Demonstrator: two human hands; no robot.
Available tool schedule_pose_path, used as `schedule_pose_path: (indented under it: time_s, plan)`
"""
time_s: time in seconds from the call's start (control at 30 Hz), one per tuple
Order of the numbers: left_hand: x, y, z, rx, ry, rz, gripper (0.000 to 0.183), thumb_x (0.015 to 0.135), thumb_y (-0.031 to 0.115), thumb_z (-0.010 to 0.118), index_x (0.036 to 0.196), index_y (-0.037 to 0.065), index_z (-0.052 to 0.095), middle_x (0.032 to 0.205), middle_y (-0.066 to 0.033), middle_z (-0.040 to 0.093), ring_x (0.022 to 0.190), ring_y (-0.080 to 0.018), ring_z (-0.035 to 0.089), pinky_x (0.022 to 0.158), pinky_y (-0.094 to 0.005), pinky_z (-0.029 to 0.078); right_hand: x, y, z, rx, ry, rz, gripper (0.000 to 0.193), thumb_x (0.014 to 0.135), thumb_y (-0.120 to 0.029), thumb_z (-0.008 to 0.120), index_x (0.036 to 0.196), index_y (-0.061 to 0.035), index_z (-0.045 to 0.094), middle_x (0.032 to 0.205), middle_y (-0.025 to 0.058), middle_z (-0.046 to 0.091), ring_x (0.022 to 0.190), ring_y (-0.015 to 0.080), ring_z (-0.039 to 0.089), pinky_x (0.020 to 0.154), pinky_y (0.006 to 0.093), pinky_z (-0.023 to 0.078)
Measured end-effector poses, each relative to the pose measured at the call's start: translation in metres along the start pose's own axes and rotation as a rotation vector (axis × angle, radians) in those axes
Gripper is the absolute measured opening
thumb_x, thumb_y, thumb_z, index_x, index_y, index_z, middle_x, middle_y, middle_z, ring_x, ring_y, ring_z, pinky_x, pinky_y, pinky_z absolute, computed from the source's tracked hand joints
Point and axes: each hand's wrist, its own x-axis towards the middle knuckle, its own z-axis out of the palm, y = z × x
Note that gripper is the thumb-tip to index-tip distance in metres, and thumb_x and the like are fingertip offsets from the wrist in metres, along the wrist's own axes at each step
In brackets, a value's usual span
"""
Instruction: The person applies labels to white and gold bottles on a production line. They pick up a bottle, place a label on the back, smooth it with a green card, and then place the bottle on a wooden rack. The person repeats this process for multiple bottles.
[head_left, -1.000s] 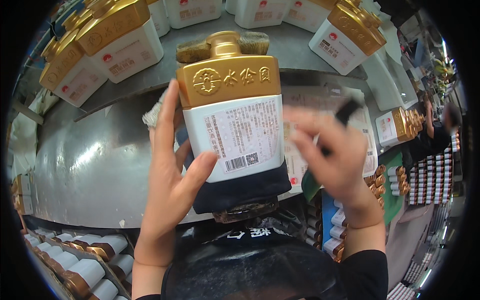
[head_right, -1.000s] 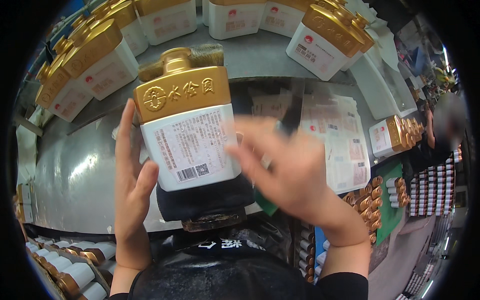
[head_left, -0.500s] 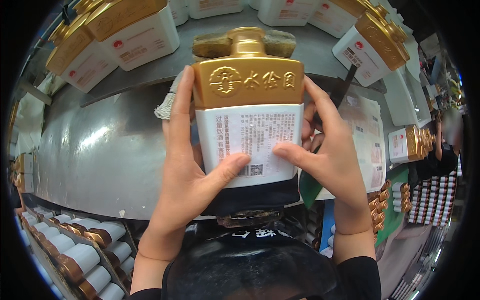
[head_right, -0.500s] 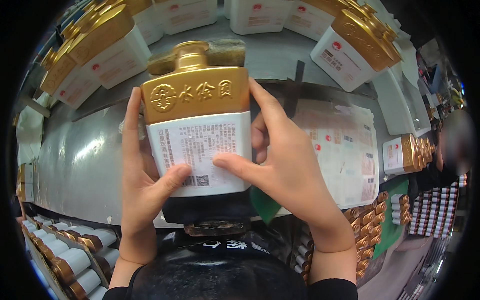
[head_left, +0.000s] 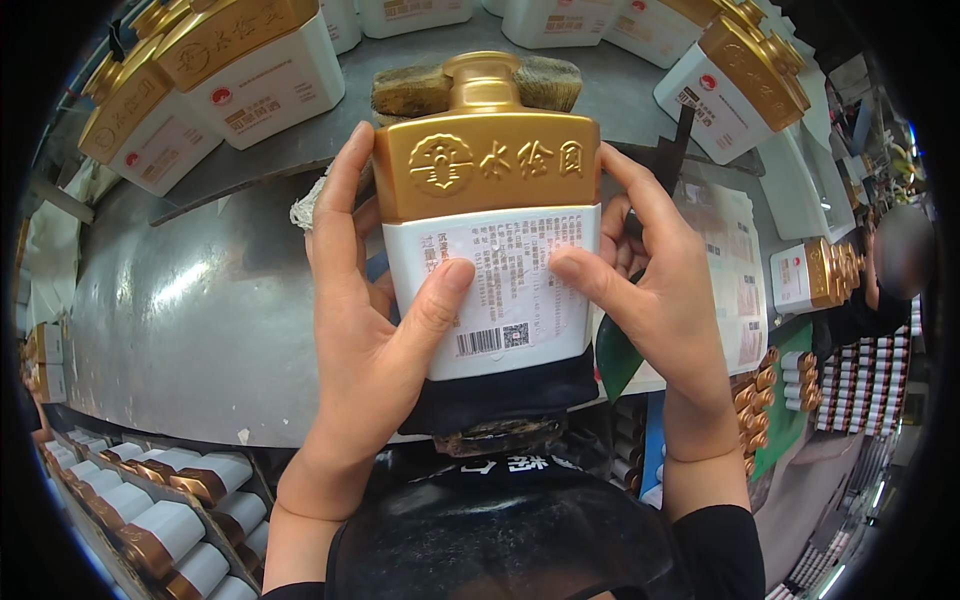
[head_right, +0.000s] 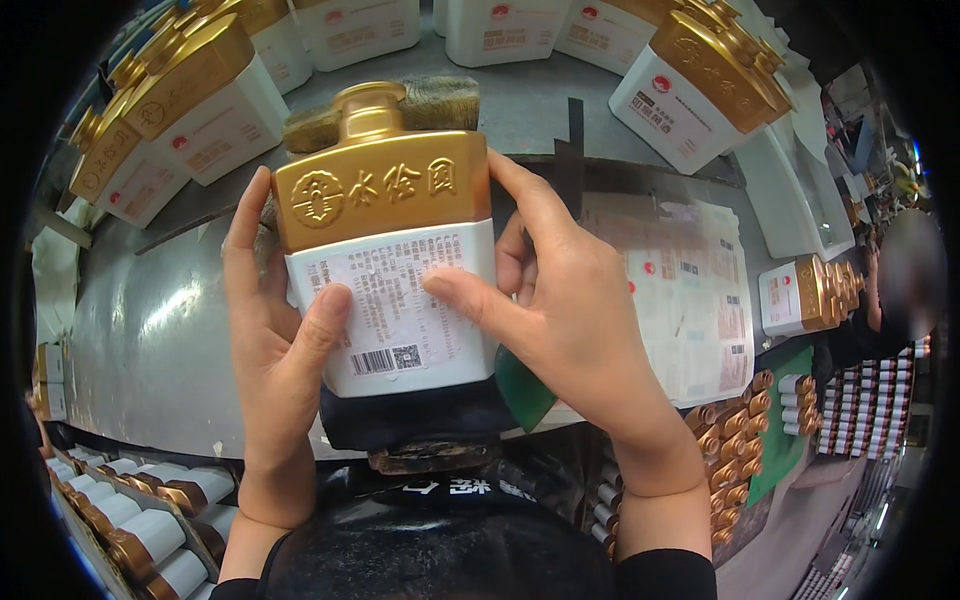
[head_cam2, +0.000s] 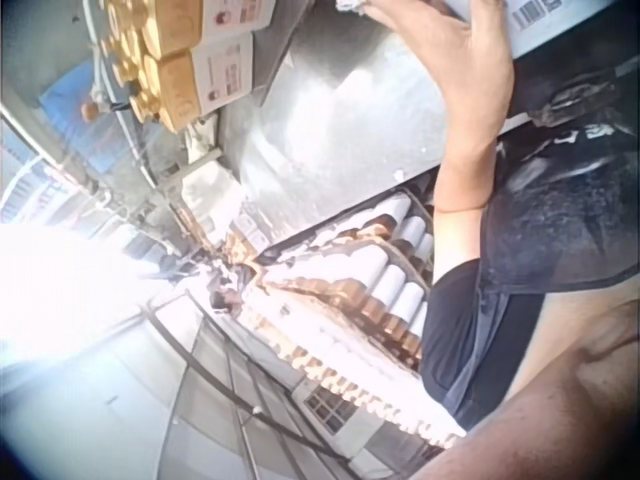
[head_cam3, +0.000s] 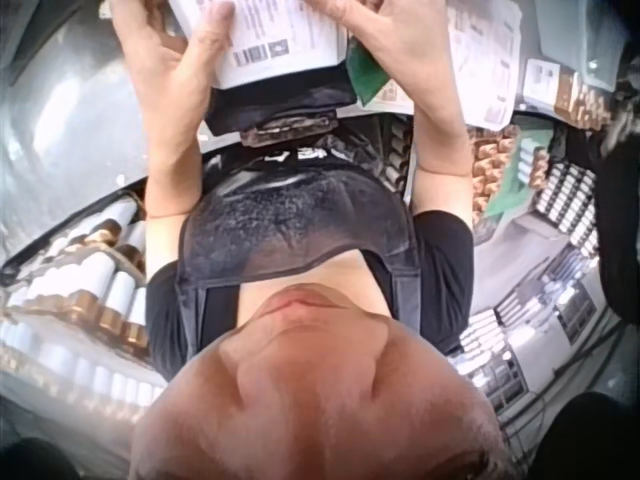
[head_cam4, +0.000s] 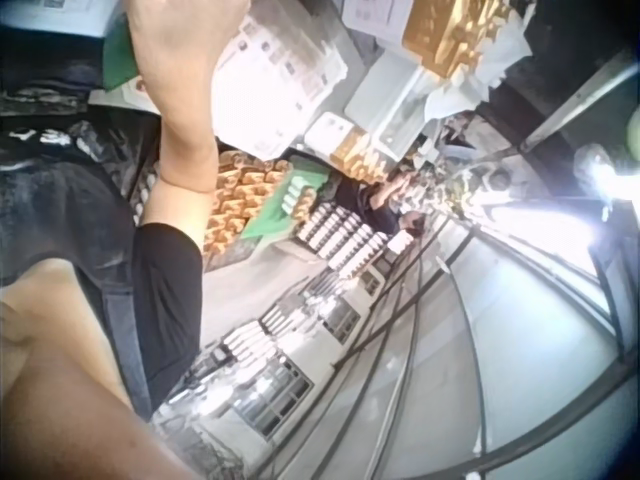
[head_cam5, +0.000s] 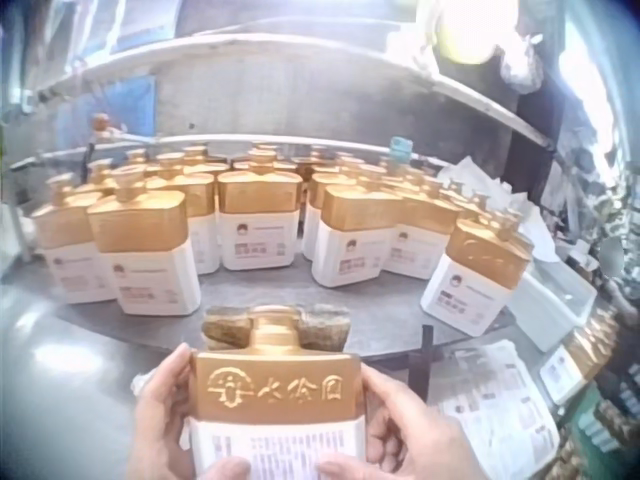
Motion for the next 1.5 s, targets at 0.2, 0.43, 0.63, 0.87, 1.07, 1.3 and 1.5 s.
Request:
schedule_pose_path:
  time_s: [0.2, 0.43, 0.63, 0.87, 1.07, 1.3, 1.5]
  plan:
    - [-0.003, 0.002, -0.008, -0.001, -0.094, -0.002, 0.092, 0.081, 0.013, 0.07, 0.154, 0.004, 0.016, 0.149, -0.0219, 0.033, 0.137, -0.0303, 0.038, 0.111, -0.0399, 0.035, -0.002, 0.007, 0.002, -0.018, -0.012, -0.06, 0.078, 0.077, -0.015, 0.08, 0.142, 0.0015, 0.042, 0.079, -0.004, 0.045, 0.071, 0.0036, 0.044, 0.062, 0.0163, 0.038]
    - [-0.003, -0.001, -0.01, -0.03, -0.1, 0.003, 0.091, 0.08, 0.014, 0.071, 0.153, 0.004, 0.018, 0.148, -0.0201, 0.036, 0.137, -0.031, 0.038, 0.112, -0.0417, 0.033, -0.004, 0.004, 0.001, 0.035, -0.037, -0.017, 0.079, 0.075, -0.013, 0.081, 0.143, 0.0011, 0.042, 0.08, -0.0042, 0.043, 0.074, 0.0034, 0.045, 0.064, 0.0161, 0.039]
    - [0.001, 0.001, -0.011, -0.103, -0.054, -0.025, 0.082, 0.083, 0.013, 0.069, 0.151, 0.003, 0.024, 0.147, -0.0173, 0.038, 0.134, -0.0295, 0.04, 0.11, -0.0409, 0.035, -0.001, 0.001, -0.004, 0.126, -0.05, 0.03, 0.073, 0.079, -0.016, 0.079, 0.14, 0.0034, 0.044, 0.084, -0.0032, 0.047, 0.076, 0.0033, 0.049, 0.064, 0.0161, 0.042]
    - [0.002, 0.002, -0.012, -0.085, -0.06, -0.008, 0.079, 0.084, 0.01, 0.068, 0.15, 0.003, 0.026, 0.146, -0.0164, 0.039, 0.131, -0.0282, 0.042, 0.11, -0.0405, 0.036, 0.0, 0.002, -0.002, 0.1, -0.031, 0.03, 0.072, 0.08, -0.016, 0.078, 0.14, 0.0035, 0.044, 0.082, -0.0036, 0.046, 0.073, 0.0031, 0.048, 0.064, 0.0157, 0.041]
    - [0.001, 0.0, -0.01, -0.034, -0.047, 0.006, 0.079, 0.084, 0.013, 0.067, 0.151, 0.004, 0.026, 0.145, -0.0165, 0.04, 0.131, -0.0279, 0.042, 0.11, -0.0405, 0.035, 0.0, 0.005, -0.002, 0.144, -0.032, 0.014, 0.071, 0.08, -0.015, 0.078, 0.14, 0.0033, 0.044, 0.081, -0.0038, 0.045, 0.073, 0.003, 0.047, 0.063, 0.0159, 0.041]
    - [0.001, 0.0, -0.01, -0.048, -0.051, -0.018, 0.078, 0.086, 0.017, 0.065, 0.151, 0.005, 0.024, 0.143, -0.018, 0.041, 0.131, -0.0283, 0.043, 0.11, -0.0403, 0.035, 0.001, 0.006, 0.0, 0.141, -0.015, 0.02, 0.071, 0.08, -0.015, 0.078, 0.14, 0.0033, 0.045, 0.081, -0.0042, 0.046, 0.073, 0.003, 0.047, 0.064, 0.0159, 0.041]
    - [0.004, -0.002, -0.01, -0.033, -0.049, 0.001, 0.073, 0.089, 0.01, 0.062, 0.15, 0.003, 0.024, 0.148, -0.0122, 0.03, 0.123, -0.022, 0.044, 0.1, -0.0365, 0.047, 0.003, 0.008, -0.001, 0.133, -0.018, 0.008, 0.071, 0.079, -0.016, 0.079, 0.139, 0.0026, 0.046, 0.078, -0.0047, 0.046, 0.071, 0.0027, 0.047, 0.063, 0.0164, 0.042]
